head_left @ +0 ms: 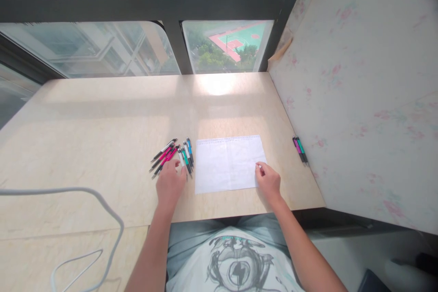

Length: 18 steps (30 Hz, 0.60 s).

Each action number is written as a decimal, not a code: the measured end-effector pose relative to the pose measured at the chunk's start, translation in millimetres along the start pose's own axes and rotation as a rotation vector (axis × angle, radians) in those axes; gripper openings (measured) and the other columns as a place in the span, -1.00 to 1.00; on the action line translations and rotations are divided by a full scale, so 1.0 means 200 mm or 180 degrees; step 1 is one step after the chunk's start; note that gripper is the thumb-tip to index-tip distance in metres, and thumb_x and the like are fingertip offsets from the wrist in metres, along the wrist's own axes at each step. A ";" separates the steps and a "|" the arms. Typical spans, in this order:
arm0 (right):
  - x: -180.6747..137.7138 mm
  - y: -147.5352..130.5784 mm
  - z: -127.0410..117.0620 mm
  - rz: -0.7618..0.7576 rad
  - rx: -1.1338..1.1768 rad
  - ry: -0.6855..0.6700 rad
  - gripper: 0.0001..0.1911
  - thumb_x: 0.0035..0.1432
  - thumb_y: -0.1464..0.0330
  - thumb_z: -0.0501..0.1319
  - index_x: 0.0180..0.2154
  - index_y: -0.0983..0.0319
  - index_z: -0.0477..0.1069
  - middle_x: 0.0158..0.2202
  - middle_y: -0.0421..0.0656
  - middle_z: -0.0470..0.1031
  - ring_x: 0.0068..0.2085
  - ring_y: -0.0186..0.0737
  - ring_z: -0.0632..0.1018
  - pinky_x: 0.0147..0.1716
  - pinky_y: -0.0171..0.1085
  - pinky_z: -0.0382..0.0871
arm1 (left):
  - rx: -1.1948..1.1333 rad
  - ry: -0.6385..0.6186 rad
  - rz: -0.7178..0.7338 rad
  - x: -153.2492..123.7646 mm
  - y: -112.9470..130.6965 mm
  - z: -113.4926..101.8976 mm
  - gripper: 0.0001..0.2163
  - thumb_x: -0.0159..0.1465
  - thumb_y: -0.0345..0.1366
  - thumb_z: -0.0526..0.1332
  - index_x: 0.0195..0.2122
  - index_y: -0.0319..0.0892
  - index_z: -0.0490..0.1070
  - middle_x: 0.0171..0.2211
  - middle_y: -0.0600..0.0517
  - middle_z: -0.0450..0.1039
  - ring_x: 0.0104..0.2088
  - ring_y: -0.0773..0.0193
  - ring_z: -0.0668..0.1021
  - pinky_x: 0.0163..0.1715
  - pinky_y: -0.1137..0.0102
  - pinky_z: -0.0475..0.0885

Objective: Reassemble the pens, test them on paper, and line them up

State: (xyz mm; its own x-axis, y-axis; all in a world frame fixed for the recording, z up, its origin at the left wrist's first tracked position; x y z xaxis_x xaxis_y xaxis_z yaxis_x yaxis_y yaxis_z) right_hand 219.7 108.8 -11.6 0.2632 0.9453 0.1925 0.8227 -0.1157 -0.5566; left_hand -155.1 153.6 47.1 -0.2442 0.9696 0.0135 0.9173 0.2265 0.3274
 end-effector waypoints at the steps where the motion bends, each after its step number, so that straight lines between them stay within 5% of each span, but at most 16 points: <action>1: 0.00 0.00 0.00 0.0014 0.0030 -0.0017 -0.68 0.22 0.27 0.04 -0.27 0.24 0.55 -0.46 -0.13 0.55 -0.44 -0.24 0.49 -0.40 -0.32 0.20 | 0.0051 -0.0158 -0.0043 0.02 -0.02 0.02 -0.76 0.22 -0.18 0.13 -0.12 -0.14 0.35 -0.15 -0.10 0.49 -0.21 0.09 0.55 -0.27 0.29 0.39; 6: 0.01 0.00 -0.01 0.0146 0.0210 -0.0069 -0.63 0.23 0.23 0.03 -0.25 0.26 0.55 -0.45 -0.09 0.56 -0.43 -0.21 0.49 -0.37 -0.30 0.24 | 0.0297 -0.0800 -0.0379 0.07 -0.04 0.08 -0.65 0.20 -0.13 0.14 -0.03 -0.16 0.31 -0.17 -0.18 0.52 -0.22 -0.03 0.57 -0.29 0.22 0.40; 10: 0.01 0.00 -0.02 0.0201 0.0312 -0.0090 -0.60 0.23 0.19 0.02 -0.25 0.28 0.56 -0.46 -0.08 0.55 -0.43 -0.20 0.48 -0.37 -0.29 0.25 | 0.0634 -0.0787 -0.0303 0.07 0.02 0.06 -0.66 0.21 -0.32 0.07 0.02 -0.24 0.28 -0.20 -0.25 0.52 -0.22 -0.06 0.58 -0.29 0.20 0.41; 18: 0.02 0.00 -0.03 0.0183 0.0379 -0.0069 -0.63 0.22 0.22 0.04 -0.26 0.28 0.55 -0.46 -0.09 0.55 -0.44 -0.20 0.49 -0.37 -0.29 0.26 | 0.0370 -0.0640 -0.0155 0.08 -0.01 0.07 -0.76 0.22 -0.29 0.07 -0.14 -0.24 0.40 -0.31 -0.18 0.51 -0.26 -0.02 0.56 -0.27 0.20 0.40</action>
State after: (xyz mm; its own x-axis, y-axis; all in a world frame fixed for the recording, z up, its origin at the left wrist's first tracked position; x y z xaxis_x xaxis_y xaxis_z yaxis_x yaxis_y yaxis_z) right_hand 222.9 110.7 -6.3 0.2962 0.9447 0.1406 0.7405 -0.1342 -0.6585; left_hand -156.5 170.5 34.4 -0.2321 0.9536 -0.1920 0.9389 0.2712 0.2119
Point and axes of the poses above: each hand's wrist, its own x-axis towards the middle knuckle, its own z-axis out of the palm, y = z × x, the point moved 9 cm from there along x, towards the middle knuckle
